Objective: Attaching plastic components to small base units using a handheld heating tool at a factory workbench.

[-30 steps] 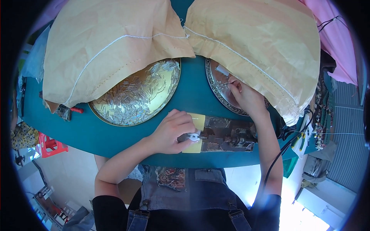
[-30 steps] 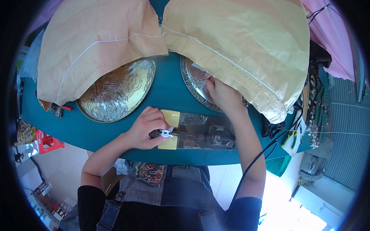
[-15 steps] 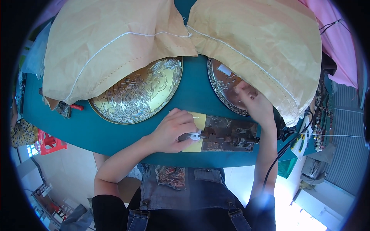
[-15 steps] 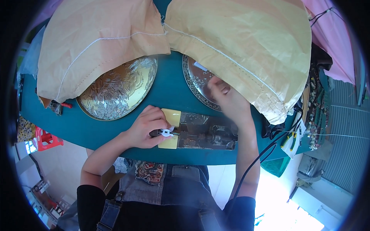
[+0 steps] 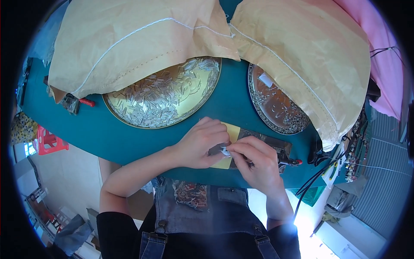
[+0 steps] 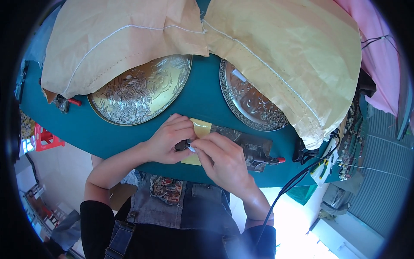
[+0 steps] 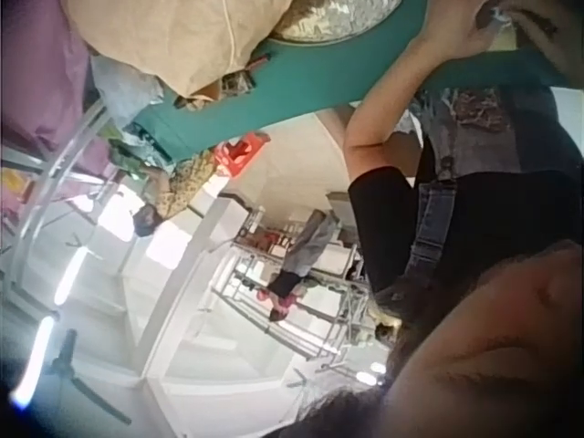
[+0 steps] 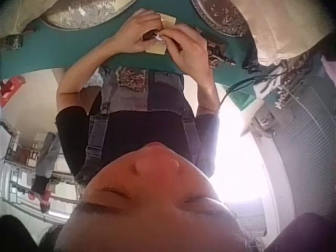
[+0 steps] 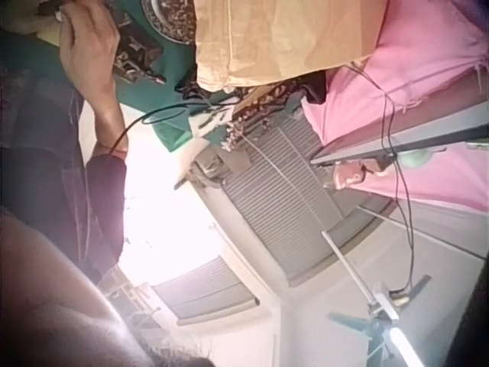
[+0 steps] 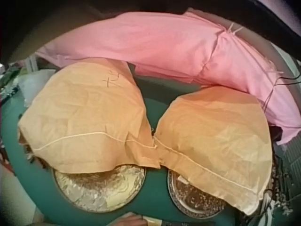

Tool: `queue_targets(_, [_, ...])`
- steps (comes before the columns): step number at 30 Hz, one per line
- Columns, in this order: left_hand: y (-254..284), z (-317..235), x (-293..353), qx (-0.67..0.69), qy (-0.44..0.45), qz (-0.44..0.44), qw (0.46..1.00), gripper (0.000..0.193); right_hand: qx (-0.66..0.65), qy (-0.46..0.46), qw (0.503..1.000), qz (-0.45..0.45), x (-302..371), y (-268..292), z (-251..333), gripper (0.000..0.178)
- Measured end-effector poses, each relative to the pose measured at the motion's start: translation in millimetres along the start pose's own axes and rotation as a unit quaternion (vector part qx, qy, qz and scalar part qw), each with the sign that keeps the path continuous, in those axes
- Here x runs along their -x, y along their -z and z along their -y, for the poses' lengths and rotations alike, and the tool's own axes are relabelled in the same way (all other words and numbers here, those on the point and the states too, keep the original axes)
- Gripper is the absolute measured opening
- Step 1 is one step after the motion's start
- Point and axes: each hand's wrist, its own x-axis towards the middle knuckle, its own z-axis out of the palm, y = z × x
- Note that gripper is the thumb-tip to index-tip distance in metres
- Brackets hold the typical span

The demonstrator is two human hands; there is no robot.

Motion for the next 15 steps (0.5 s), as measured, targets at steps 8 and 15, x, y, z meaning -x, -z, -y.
queue_targets(8, [-1, 0, 1, 0.009, 0.006, -0.011, 1.000, 0.023, 0.054, 0.021, 0.998, -0.023, 2, -8, 2, 0.019])
queue_targets(15, [-3, 2, 3, 0.013, 0.007, -0.018, 1.000, 0.025, 0.101, 0.040, 0.993, -0.034, 3, -13, 6, 0.021])
